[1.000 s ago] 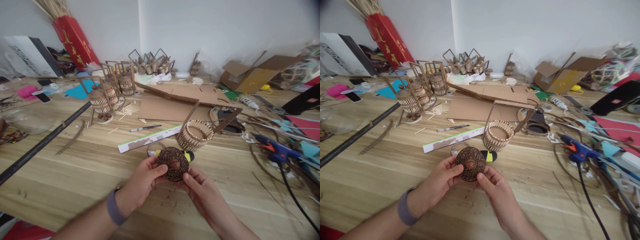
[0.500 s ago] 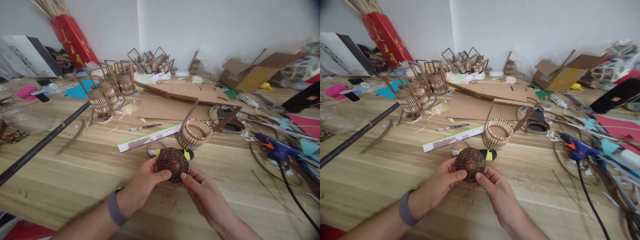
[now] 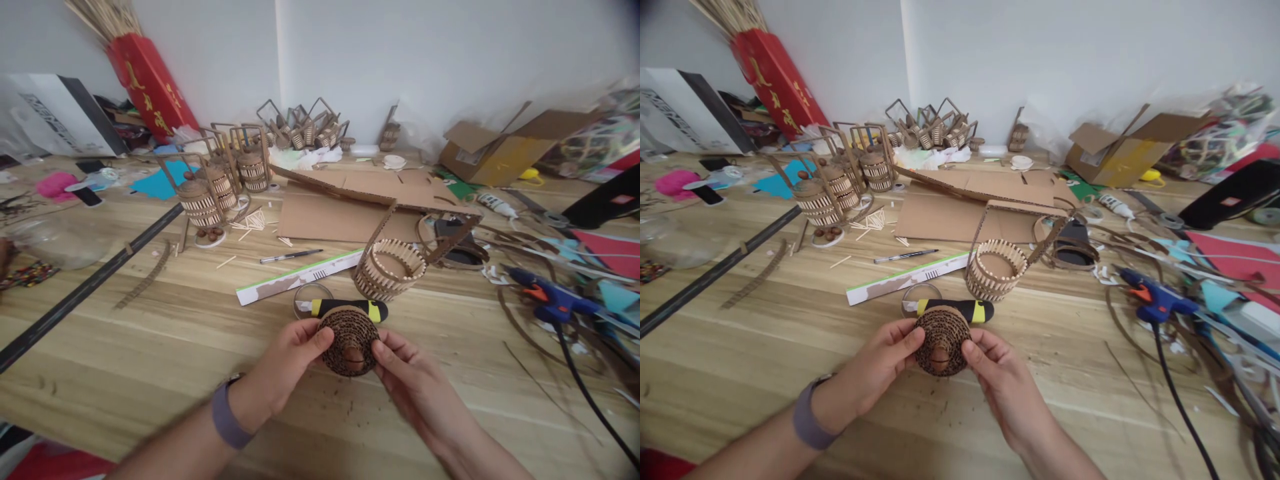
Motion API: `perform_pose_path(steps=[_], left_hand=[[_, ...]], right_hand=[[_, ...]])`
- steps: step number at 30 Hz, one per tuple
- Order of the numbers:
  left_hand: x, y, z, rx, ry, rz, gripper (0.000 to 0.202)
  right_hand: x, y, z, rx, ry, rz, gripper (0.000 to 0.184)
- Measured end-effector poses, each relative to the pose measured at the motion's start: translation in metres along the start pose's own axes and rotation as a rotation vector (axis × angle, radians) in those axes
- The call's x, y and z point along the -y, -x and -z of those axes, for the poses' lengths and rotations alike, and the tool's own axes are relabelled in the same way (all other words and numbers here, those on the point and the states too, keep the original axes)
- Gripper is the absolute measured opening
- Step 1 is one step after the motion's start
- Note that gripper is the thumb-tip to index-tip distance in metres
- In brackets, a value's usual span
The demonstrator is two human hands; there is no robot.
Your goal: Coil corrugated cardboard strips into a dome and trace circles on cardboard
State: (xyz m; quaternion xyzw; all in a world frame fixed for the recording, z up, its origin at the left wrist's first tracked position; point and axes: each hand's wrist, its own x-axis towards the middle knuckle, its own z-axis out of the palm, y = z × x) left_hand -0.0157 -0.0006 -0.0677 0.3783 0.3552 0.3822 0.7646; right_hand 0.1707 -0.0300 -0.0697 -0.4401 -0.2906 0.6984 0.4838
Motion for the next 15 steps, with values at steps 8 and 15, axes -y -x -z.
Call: perform_pose_path(steps=[8,15], left_hand=[[-0.003,0.002,-0.002,0.024,-0.096,0.017,0.046],[-0.004,0.003,-0.004,0.063,-0.033,0.054,0.046]], right_hand=[[0.001,0.000,0.005,-0.024,0.143,0.037,0.036],[-0.007,0.001,0.005,0.055,0.126,0.004,0.036]])
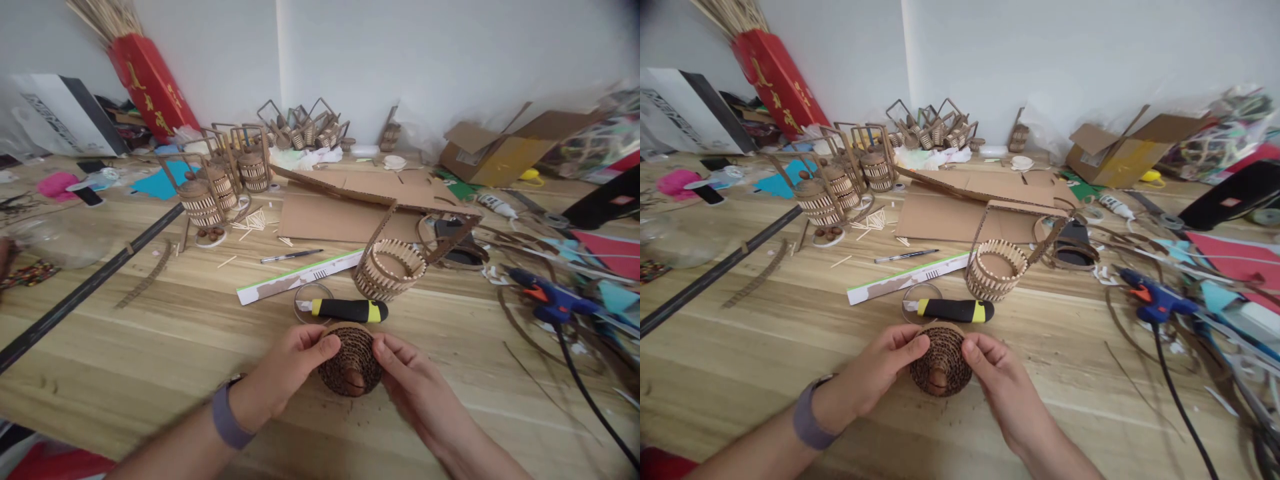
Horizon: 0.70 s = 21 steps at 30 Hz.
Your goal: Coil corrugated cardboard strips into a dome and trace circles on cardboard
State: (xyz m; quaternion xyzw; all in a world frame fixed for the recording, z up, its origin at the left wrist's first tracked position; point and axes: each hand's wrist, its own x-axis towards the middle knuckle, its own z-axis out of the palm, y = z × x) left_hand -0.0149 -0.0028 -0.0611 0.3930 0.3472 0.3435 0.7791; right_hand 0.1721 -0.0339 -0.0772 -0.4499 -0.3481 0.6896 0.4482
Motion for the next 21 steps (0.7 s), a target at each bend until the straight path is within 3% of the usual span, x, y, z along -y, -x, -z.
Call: perform_pose_path(steps=[6,12,21], left_hand=[[-0.001,0.000,0.000,-0.037,-0.013,-0.002,0.047],[0.000,0.000,0.001,0.000,-0.028,0.012,0.047],[0.004,0.000,0.002,-0.065,-0.044,0.000,0.050]], right_hand=[[0.008,0.002,-0.002,-0.002,0.089,0.019,0.039],[0.008,0.002,-0.007,0.035,0.134,0.027,0.038],[0.013,0.001,-0.008,0.068,0.152,0.029,0.041]])
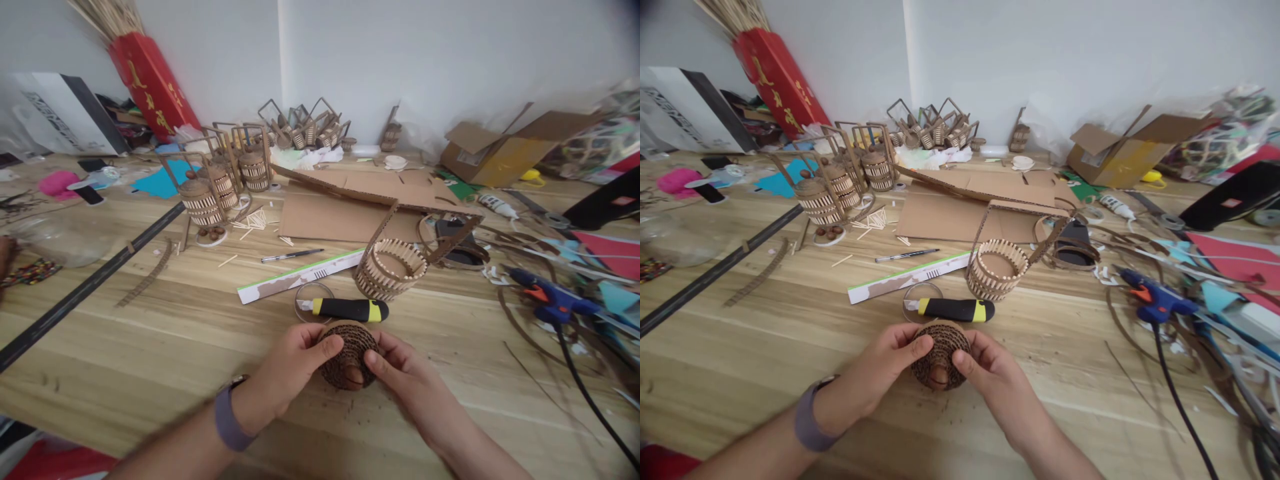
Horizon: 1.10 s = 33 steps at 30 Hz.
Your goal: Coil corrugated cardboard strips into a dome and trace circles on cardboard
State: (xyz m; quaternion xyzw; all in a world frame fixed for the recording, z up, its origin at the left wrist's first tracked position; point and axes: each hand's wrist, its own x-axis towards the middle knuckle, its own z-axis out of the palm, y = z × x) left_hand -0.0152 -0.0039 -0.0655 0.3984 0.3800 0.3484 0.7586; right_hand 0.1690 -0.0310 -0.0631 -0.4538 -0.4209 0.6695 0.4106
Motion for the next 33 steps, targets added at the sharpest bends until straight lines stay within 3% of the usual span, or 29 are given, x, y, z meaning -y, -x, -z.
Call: perform_pose_path(steps=[5,14,33], left_hand=[[-0.0013,-0.0017,0.0037,0.055,0.068,0.005,0.052],[-0.0021,-0.0028,0.0040,0.002,0.123,0.034,0.053],[-0.0020,-0.0015,0.0030,0.078,0.211,0.058,0.043]], right_hand=[[-0.0020,-0.0028,0.0031,-0.091,-0.079,-0.007,0.042],[-0.0050,-0.0045,0.0005,-0.070,-0.216,-0.050,0.039],[-0.0074,-0.0039,0.0046,-0.138,-0.402,-0.084,0.028]])
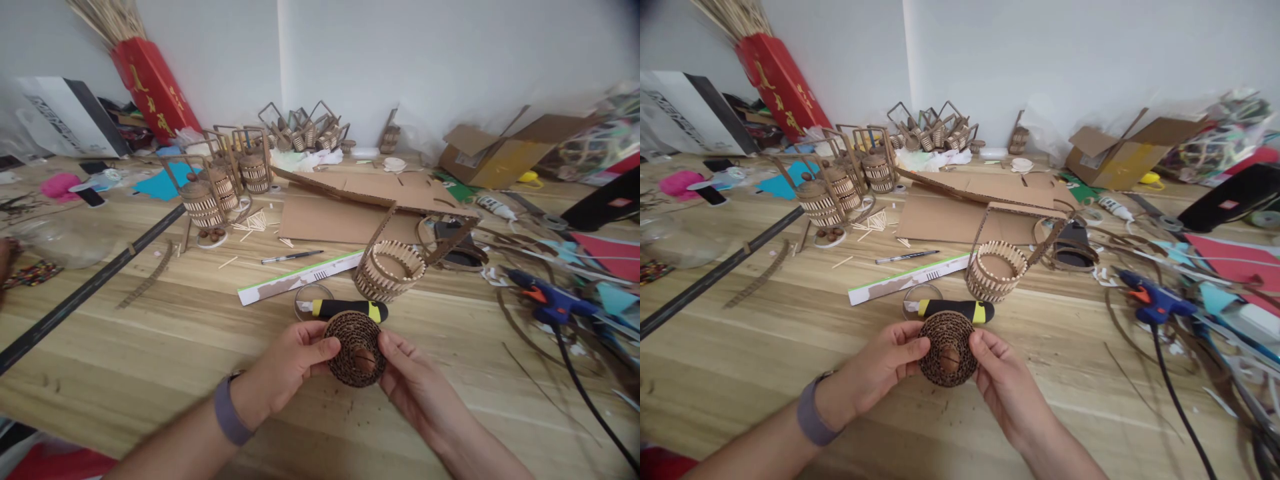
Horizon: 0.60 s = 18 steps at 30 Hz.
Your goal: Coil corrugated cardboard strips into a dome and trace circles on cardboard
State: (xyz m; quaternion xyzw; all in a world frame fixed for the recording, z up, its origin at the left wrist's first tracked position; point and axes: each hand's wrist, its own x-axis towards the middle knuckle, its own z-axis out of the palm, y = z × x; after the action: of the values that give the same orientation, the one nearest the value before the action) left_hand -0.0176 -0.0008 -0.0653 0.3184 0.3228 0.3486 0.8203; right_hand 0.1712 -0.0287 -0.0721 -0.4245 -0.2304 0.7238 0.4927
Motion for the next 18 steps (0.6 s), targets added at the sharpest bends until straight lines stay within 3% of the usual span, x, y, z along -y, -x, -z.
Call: perform_pose_path(steps=[18], left_hand=[[0.0004,-0.0029,0.0001,0.018,0.076,-0.012,0.043]], right_hand=[[0.0018,-0.0004,-0.0023,-0.043,0.020,0.004,0.037]])
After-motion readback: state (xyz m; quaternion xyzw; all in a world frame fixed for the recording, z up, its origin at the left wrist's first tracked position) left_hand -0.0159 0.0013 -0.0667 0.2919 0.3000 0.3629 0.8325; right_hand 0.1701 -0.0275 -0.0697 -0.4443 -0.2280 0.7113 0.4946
